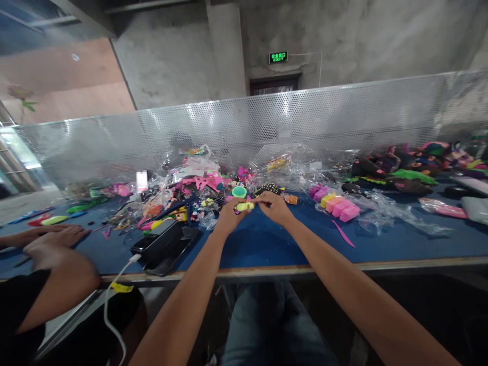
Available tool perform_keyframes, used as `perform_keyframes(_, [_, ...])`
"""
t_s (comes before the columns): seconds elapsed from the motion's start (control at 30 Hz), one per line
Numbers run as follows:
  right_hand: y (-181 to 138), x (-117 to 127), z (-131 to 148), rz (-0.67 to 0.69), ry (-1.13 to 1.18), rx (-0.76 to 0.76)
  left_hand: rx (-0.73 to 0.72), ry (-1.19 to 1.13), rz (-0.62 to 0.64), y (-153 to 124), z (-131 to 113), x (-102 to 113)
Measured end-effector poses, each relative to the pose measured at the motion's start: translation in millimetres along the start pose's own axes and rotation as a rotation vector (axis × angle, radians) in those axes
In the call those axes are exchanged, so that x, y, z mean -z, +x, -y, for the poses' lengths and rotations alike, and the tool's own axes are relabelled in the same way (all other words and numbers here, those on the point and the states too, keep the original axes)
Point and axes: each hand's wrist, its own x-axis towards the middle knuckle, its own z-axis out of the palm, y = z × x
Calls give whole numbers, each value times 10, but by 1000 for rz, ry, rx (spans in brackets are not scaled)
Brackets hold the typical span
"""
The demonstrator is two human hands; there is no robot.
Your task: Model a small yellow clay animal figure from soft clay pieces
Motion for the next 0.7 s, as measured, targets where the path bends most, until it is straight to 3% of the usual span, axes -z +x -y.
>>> perform_keyframes(0.7, [5,6,37,3,-13,11,10,-31,3,5,2,7])
